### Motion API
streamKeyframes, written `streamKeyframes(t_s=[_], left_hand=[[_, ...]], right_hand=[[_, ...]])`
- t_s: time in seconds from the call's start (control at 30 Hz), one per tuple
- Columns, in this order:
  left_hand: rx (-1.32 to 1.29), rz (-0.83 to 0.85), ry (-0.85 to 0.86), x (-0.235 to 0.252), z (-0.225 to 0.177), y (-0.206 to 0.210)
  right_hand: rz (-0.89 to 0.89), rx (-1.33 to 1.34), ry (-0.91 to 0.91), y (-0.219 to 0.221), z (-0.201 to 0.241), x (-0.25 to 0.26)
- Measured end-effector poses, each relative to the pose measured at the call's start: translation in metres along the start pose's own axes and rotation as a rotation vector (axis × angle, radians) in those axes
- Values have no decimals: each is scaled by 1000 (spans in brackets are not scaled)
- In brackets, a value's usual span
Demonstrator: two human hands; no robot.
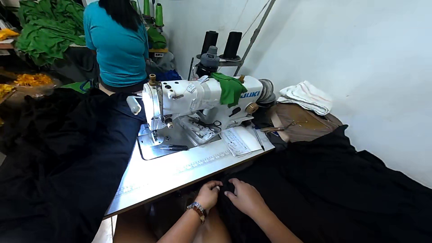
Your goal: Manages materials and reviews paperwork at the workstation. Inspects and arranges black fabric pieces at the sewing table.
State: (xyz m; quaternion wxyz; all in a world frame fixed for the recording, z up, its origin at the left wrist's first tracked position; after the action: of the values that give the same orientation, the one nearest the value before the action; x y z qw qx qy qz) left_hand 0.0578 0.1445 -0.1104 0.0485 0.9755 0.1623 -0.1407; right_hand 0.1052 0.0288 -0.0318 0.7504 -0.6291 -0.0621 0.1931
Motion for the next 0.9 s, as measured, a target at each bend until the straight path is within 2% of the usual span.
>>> streamKeyframes(t_s=[0.13, 0.27, 0.33, 0.47, 0.67, 0.8, 0.9], left_hand=[[-29, 94, 81, 2, -19, 8], [126, 8, 17, 9, -12, 5], [198, 6, -58, 11, -5, 4], [264, -42, -52, 14, -6, 5], [476, -49, 143, 1, -31, 12], [709, -42, 383, -19, -70, 20], [667, -156, 563, -29, -106, 17]], right_hand=[[-149, 236, 86, -12, -16, -4], [-400, 1000, 341, -36, -45, -7], [-552, 1191, 438, -61, -64, -13], [-757, 1020, 401, -111, -94, -21], [-781, 929, 335, -126, -85, -28], [-841, 860, 121, -137, -74, -32], [-899, 715, -65, -162, -65, -44]])
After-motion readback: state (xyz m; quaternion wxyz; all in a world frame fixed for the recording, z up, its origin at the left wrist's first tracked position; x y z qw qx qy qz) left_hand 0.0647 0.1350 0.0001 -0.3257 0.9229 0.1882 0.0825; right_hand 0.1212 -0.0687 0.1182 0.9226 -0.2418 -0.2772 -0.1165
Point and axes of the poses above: each hand's wrist, its own x-axis towards the middle knuckle, its own y-axis out of the palm, z = x × y, the point moved 7 cm from there along x, towards the middle knuckle, and after that the axes turned 13 degrees about -z, right-handed, at the moved point
